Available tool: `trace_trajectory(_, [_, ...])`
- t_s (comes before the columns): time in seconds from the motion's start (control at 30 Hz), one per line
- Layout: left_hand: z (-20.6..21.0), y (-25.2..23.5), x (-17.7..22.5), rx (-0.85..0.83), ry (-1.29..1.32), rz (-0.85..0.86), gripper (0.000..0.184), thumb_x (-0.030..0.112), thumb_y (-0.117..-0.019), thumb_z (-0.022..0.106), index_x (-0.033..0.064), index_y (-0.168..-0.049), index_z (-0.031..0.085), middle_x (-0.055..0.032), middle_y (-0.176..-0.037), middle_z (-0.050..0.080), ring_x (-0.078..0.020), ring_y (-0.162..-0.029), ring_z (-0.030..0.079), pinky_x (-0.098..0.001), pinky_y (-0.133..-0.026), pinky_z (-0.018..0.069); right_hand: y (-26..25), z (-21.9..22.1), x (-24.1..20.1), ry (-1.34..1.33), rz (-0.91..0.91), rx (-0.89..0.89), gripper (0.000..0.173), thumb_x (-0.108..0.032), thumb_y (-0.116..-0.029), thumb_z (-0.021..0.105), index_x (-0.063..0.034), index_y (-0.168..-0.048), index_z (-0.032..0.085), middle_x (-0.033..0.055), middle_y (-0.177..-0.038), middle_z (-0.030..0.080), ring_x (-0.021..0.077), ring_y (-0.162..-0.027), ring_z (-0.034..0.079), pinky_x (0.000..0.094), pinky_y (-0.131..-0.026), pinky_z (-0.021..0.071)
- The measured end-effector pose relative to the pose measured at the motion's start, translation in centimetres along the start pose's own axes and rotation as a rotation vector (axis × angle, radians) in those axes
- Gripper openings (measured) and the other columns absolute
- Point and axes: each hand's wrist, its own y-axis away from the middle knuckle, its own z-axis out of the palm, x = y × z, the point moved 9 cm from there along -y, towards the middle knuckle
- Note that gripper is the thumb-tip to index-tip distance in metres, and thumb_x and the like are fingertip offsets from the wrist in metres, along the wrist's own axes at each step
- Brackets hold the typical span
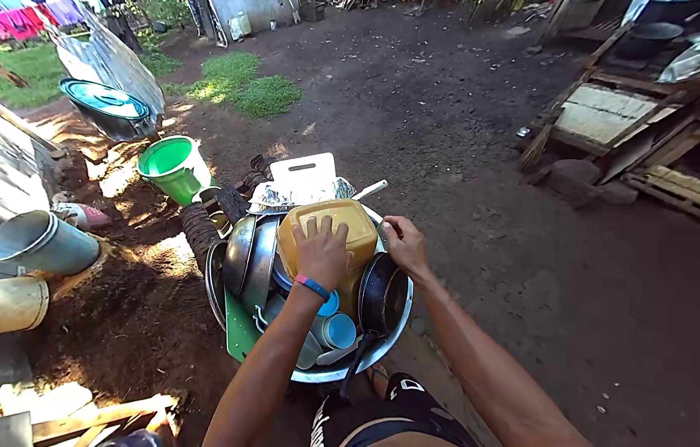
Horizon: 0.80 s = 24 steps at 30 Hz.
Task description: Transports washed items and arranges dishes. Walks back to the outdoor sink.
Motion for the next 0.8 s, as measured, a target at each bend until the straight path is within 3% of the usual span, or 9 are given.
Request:
trace_trajectory(0.07, [2.0, -0.7, -0.3, -0.115, -0.021, -0.034, 0.047, 0.04, -0.092, 0.071, 0.0184, -0.133, 0.065, -0.0139, -0.146, 0.053, -0.0474, -0.139, 0.041, -0.0824, -0.108, 0.0225, 0.4, 2.4, -0.5, -0.04, 0.024, -0.208, 0.05, -0.041, -0.1092, 0.043, -0.0094, -0.146, 0.055, 0.016, -0.137, 0.064, 0.0283, -0.127, 0.061, 0.0526, -0.11, 0.0467])
trace_trajectory(0.13, [3.0, -1.6, -0.3, -0.119, -0.049, -0.039, 0.047, 0.039, -0.09, 0.072, 0.0154, -0.13, 0.066, -0.0135, -0.144, 0.054, -0.0471, -0.137, 0.043, -0.0845, -0.106, 0.0206, 0.0, 4.4, 0.1, 0.026, 0.059, -0.289, 0.055, -0.047, -0.1081, 0.043, -0.0121, -0.149, 0.052, 0.0154, -0.138, 0.064, 0.0301, -0.129, 0.06, 0.0565, -0.111, 0.0446])
trace_trajectory(0.23, [2.1, -1.4, -0.3, -0.098, 0.024, -0.02, 0.054, 0.046, -0.0895, 0.072, 0.0195, -0.136, 0.065, -0.0144, -0.148, 0.053, -0.0454, -0.143, 0.039, -0.0808, -0.111, 0.0199, -0.3, 2.9, 0.4, 0.038, 0.09, -0.199, 0.052, -0.043, -0.1074, 0.048, -0.0089, -0.147, 0.053, 0.0168, -0.133, 0.065, 0.0321, -0.126, 0.061, 0.057, -0.108, 0.0466])
trace_trajectory(0.33, [0.0, 0.7, -1.4, 0.076, 0.179, 0.004, 0.057, 0.049, -0.0897, 0.073, 0.0236, -0.14, 0.062, -0.017, -0.151, 0.05, -0.0437, -0.146, 0.037, -0.0745, -0.115, 0.0241, 1.0, -1.6, 2.5, -0.016, 0.145, -0.029, 0.053, -0.043, -0.1057, 0.051, -0.0103, -0.147, 0.051, 0.0169, -0.134, 0.062, 0.0317, -0.124, 0.061, 0.0567, -0.105, 0.0493])
trace_trajectory(0.4, [-1.8, 2.7, -3.4, 0.214, 0.265, -0.001, 0.057, 0.049, -0.0899, 0.073, 0.0224, -0.138, 0.063, -0.0174, -0.148, 0.052, -0.0422, -0.142, 0.042, -0.0692, -0.115, 0.0312, 2.9, -5.0, 5.0, -0.053, 0.219, 0.062, 0.051, -0.041, -0.1055, 0.053, -0.0107, -0.147, 0.052, 0.0173, -0.14, 0.059, 0.0306, -0.127, 0.059, 0.0539, -0.105, 0.0502])
trace_trajectory(0.5, [-4.0, 5.8, -7.2, 0.363, 0.385, -0.038, 0.057, 0.05, -0.0913, 0.072, 0.0177, -0.137, 0.063, -0.0151, -0.144, 0.056, -0.0369, -0.136, 0.049, -0.0608, -0.11, 0.0427, 7.6, -9.5, 10.2, -0.035, 0.357, 0.181, 0.048, -0.035, -0.1051, 0.055, -0.0077, -0.144, 0.054, 0.0209, -0.143, 0.055, 0.0332, -0.129, 0.058, 0.0534, -0.106, 0.0502])
trace_trajectory(0.6, [-4.5, 8.1, -9.1, 0.48, 0.472, -0.079, 0.053, 0.044, -0.094, 0.068, 0.0082, -0.133, 0.065, -0.0193, -0.134, 0.061, -0.0342, -0.127, 0.057, -0.0535, -0.104, 0.0487, 14.9, -12.4, 18.6, -0.054, 0.601, 0.201, 0.046, -0.032, -0.1064, 0.052, -0.0054, -0.144, 0.053, 0.0236, -0.14, 0.055, 0.0359, -0.121, 0.061, 0.0541, -0.097, 0.054])
trace_trajectory(0.67, [-4.5, 9.0, -8.5, 0.532, 0.498, -0.111, 0.051, 0.044, -0.0952, 0.066, 0.0053, -0.129, 0.066, -0.0194, -0.128, 0.063, -0.0303, -0.12, 0.06, -0.046, -0.097, 0.0525, 20.5, -13.7, 24.1, -0.171, 0.834, 0.227, 0.046, -0.031, -0.1083, 0.048, -0.0045, -0.146, 0.048, 0.0236, -0.14, 0.055, 0.0359, -0.114, 0.065, 0.0522, -0.091, 0.0583])
trace_trajectory(0.8, [-4.3, 8.4, -2.9, 0.537, 0.565, -0.037, 0.046, 0.037, -0.0937, 0.07, 0.002, -0.123, 0.068, -0.0176, -0.124, 0.065, -0.0251, -0.119, 0.063, -0.0388, -0.097, 0.0569, 31.3, -15.4, 32.9, -0.374, 1.246, 0.348, 0.046, -0.031, -0.1109, 0.042, -0.0052, -0.149, 0.043, 0.0275, -0.141, 0.052, 0.0392, -0.108, 0.067, 0.0512, -0.085, 0.0593])
